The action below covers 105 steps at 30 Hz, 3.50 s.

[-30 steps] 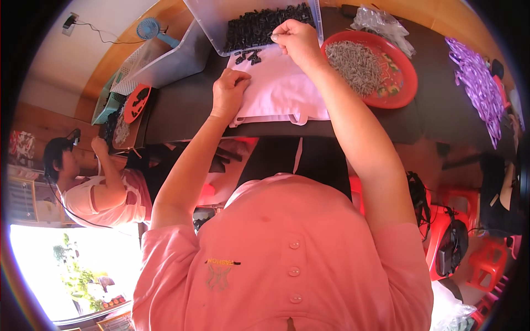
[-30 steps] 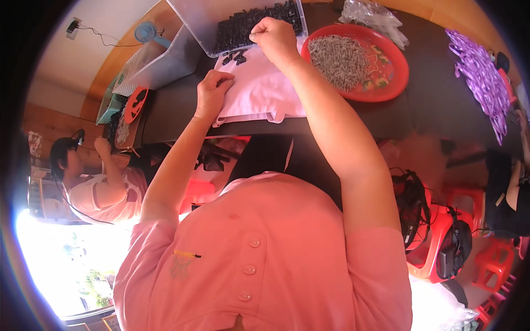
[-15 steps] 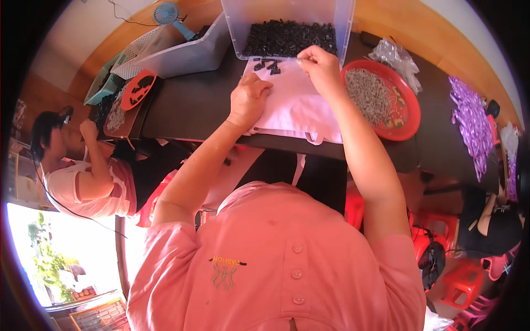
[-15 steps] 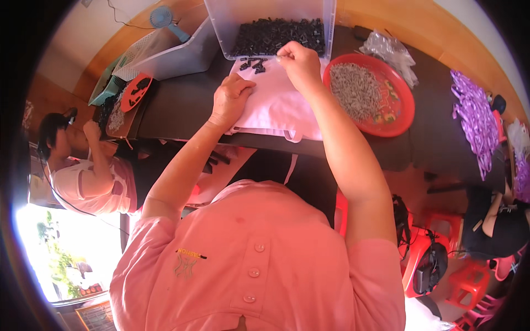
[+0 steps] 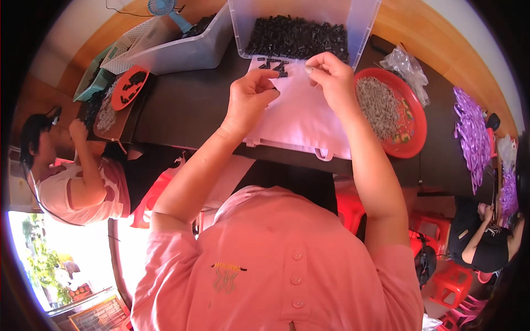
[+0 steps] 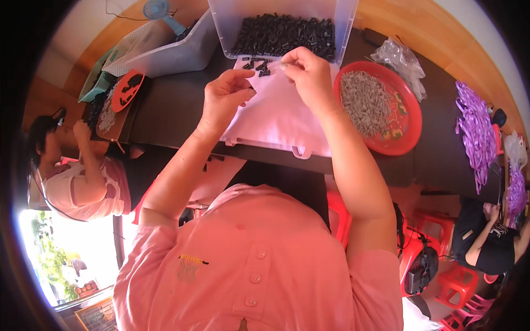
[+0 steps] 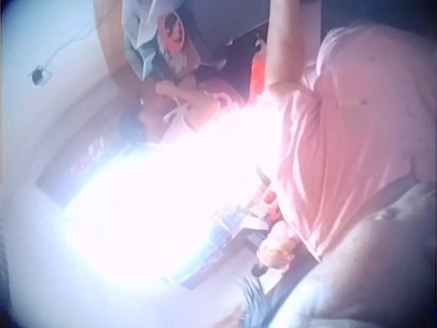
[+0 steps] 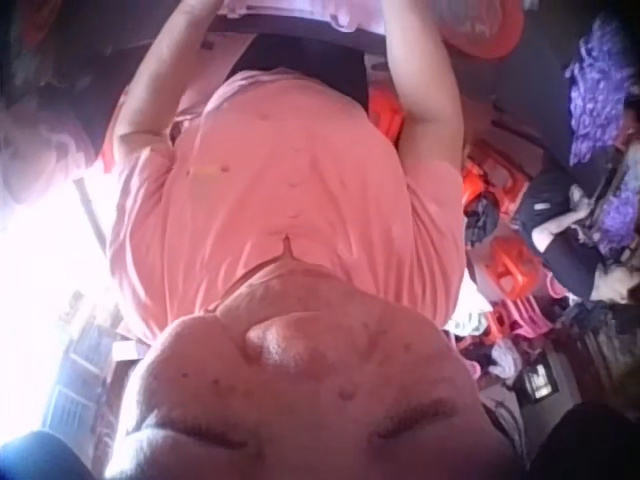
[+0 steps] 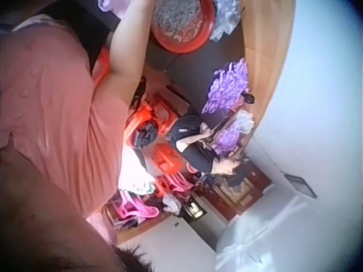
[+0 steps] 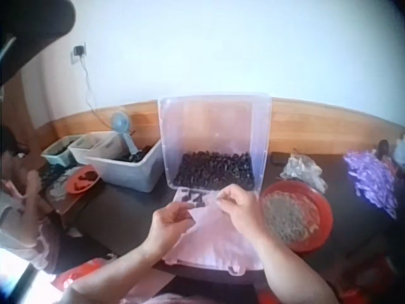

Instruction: The person sets down a plastic cup, transfers small metal components from a plate onto a cloth mat, and assembles plastic pieces by inserting metal components into them by hand.

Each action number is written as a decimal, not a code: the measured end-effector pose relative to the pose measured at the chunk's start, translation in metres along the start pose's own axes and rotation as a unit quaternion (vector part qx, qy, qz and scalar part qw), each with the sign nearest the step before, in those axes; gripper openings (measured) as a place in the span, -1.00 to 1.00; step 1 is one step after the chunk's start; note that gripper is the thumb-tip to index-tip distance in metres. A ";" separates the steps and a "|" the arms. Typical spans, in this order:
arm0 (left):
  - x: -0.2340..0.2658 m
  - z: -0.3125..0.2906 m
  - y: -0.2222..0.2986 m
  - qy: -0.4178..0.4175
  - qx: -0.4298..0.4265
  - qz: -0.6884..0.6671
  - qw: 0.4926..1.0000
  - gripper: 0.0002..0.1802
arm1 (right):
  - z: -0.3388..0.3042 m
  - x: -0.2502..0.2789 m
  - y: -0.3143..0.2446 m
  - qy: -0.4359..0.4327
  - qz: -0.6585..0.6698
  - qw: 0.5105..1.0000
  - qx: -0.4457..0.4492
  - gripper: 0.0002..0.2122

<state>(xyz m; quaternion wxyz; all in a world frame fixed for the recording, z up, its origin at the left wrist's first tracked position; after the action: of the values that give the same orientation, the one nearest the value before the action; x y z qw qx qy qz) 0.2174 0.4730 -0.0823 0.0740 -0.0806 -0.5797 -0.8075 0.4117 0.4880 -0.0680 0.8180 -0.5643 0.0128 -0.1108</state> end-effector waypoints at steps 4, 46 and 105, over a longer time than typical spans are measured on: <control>-0.007 0.012 0.009 -0.052 0.006 -0.086 0.995 -0.55 | -0.013 -0.019 -0.022 -0.041 0.069 0.997 -0.024 -0.96; -0.015 0.023 0.010 -0.018 0.072 -0.275 0.959 -0.82 | -0.021 -0.030 -0.019 -0.042 0.174 0.982 -0.057 -0.96; 0.005 0.065 -0.051 0.001 0.226 -0.430 0.874 -0.88 | 0.017 -0.070 -0.018 -0.053 -0.007 0.997 -0.052 -0.93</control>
<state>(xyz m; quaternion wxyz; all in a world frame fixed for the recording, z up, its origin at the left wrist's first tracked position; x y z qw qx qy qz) 0.2044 0.5506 -0.1084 -0.2638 0.1970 -0.7238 -0.6064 0.3426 0.5109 -0.0528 0.7863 -0.6111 -0.0294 -0.0857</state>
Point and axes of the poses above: each hand's wrist, its own z-axis towards the middle knuckle, its own x-axis out of the back of the hand, y = z × x, the point moved 7 cm from there along z, towards the middle knuckle, and after that the axes turned 7 degrees about y, right-handed, at the moved point
